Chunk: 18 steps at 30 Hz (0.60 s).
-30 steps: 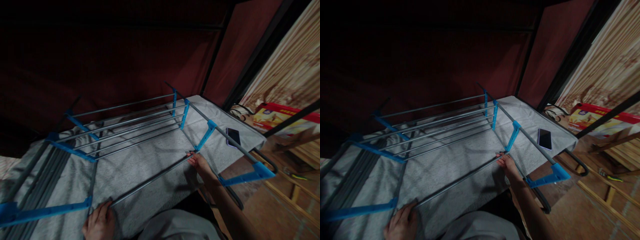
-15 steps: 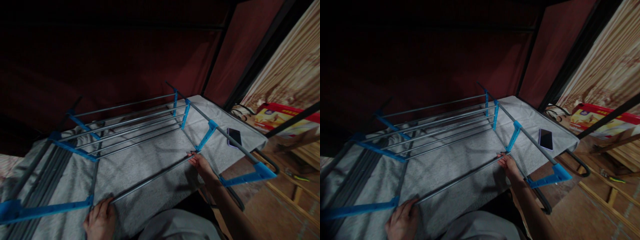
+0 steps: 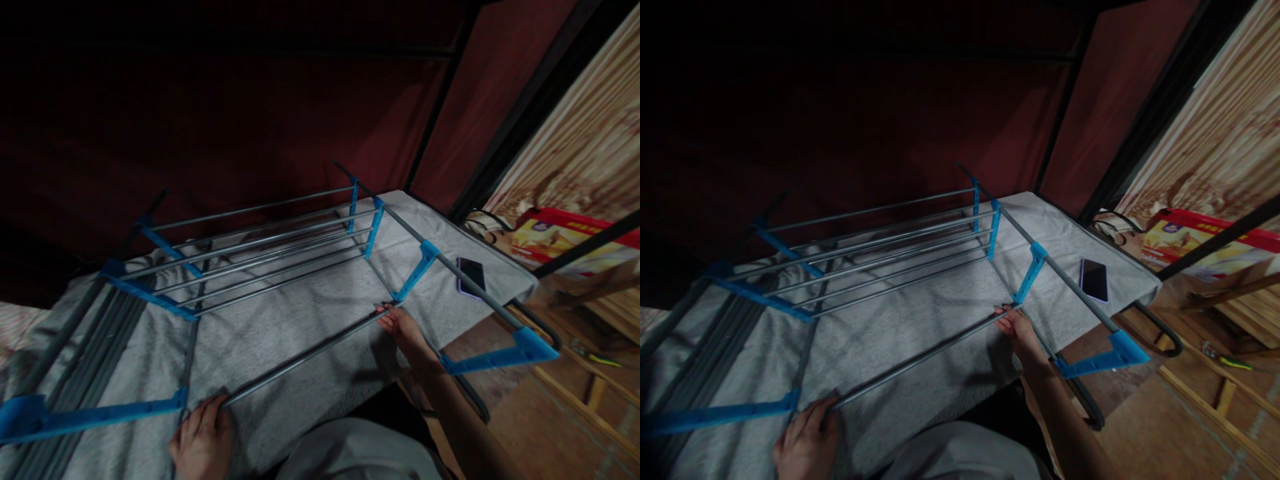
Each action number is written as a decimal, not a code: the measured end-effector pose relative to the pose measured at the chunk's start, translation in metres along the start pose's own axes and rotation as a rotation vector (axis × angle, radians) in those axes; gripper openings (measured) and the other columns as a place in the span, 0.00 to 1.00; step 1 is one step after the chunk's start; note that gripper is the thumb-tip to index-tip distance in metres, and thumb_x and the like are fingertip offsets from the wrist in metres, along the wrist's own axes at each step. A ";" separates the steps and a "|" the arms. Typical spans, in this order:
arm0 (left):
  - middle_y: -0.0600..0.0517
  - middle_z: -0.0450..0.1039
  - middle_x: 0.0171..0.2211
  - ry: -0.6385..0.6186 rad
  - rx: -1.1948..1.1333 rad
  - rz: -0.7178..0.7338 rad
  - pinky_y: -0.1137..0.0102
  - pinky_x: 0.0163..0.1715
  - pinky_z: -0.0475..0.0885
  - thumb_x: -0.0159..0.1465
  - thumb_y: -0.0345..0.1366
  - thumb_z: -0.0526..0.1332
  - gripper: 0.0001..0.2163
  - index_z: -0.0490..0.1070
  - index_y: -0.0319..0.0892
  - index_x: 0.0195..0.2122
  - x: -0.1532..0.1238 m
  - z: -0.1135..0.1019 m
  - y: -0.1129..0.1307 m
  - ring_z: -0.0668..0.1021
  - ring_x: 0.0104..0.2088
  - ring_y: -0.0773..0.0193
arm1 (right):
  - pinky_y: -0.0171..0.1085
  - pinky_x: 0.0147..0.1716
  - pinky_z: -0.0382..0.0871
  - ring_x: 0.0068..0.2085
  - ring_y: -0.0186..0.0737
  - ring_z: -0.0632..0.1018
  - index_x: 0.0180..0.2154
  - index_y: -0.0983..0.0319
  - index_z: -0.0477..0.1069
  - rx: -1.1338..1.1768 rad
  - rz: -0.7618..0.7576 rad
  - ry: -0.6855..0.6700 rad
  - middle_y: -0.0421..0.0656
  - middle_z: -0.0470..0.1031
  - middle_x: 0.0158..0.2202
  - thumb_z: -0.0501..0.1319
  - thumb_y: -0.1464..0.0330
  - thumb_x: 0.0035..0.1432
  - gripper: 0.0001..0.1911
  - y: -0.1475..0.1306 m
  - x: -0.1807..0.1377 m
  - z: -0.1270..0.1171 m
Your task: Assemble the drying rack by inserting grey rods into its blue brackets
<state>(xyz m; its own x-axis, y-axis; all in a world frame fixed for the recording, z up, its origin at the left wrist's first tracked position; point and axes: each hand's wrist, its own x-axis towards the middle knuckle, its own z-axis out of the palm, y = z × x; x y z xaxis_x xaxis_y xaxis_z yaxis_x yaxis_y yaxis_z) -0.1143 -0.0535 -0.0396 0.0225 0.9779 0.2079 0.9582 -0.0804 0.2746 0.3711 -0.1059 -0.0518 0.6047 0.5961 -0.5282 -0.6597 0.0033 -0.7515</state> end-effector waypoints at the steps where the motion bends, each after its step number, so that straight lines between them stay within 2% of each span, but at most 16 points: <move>1: 0.45 0.85 0.53 -0.004 -0.006 -0.008 0.49 0.62 0.70 0.74 0.36 0.53 0.16 0.81 0.47 0.52 0.000 0.000 0.000 0.81 0.55 0.47 | 0.41 0.40 0.86 0.42 0.47 0.88 0.38 0.53 0.77 0.000 0.002 0.002 0.44 0.88 0.38 0.78 0.62 0.50 0.15 0.000 0.000 0.000; 6: 0.44 0.84 0.55 -0.001 -0.015 -0.005 0.49 0.63 0.70 0.72 0.35 0.54 0.16 0.82 0.46 0.53 0.000 -0.001 0.000 0.81 0.55 0.47 | 0.39 0.40 0.86 0.41 0.45 0.88 0.39 0.55 0.77 0.000 0.005 -0.002 0.44 0.88 0.38 0.75 0.64 0.54 0.11 0.001 0.000 -0.002; 10: 0.44 0.84 0.54 0.013 -0.012 0.024 0.48 0.63 0.70 0.74 0.37 0.52 0.17 0.81 0.46 0.53 -0.001 0.002 -0.003 0.81 0.55 0.46 | 0.40 0.38 0.86 0.39 0.46 0.87 0.38 0.54 0.77 0.003 -0.002 0.008 0.44 0.87 0.37 0.77 0.63 0.52 0.13 0.002 -0.001 -0.004; 14: 0.44 0.85 0.53 0.033 -0.003 0.036 0.46 0.62 0.70 0.76 0.38 0.50 0.18 0.81 0.47 0.53 -0.001 0.005 -0.006 0.82 0.53 0.45 | 0.40 0.40 0.85 0.42 0.48 0.87 0.38 0.54 0.78 0.004 -0.007 -0.003 0.48 0.88 0.39 0.79 0.62 0.49 0.16 0.002 -0.001 -0.004; 18: 0.43 0.85 0.53 0.039 0.019 0.043 0.46 0.61 0.70 0.77 0.39 0.49 0.19 0.81 0.46 0.53 -0.002 0.007 -0.007 0.82 0.54 0.44 | 0.42 0.41 0.86 0.42 0.49 0.87 0.37 0.53 0.77 0.007 -0.013 -0.007 0.46 0.88 0.38 0.79 0.60 0.47 0.17 0.003 0.002 -0.002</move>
<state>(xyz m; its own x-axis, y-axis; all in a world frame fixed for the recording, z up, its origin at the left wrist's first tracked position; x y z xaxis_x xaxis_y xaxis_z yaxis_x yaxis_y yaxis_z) -0.1187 -0.0537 -0.0482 0.0530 0.9654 0.2554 0.9619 -0.1181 0.2467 0.3711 -0.1067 -0.0560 0.6101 0.6018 -0.5154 -0.6546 0.0165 -0.7558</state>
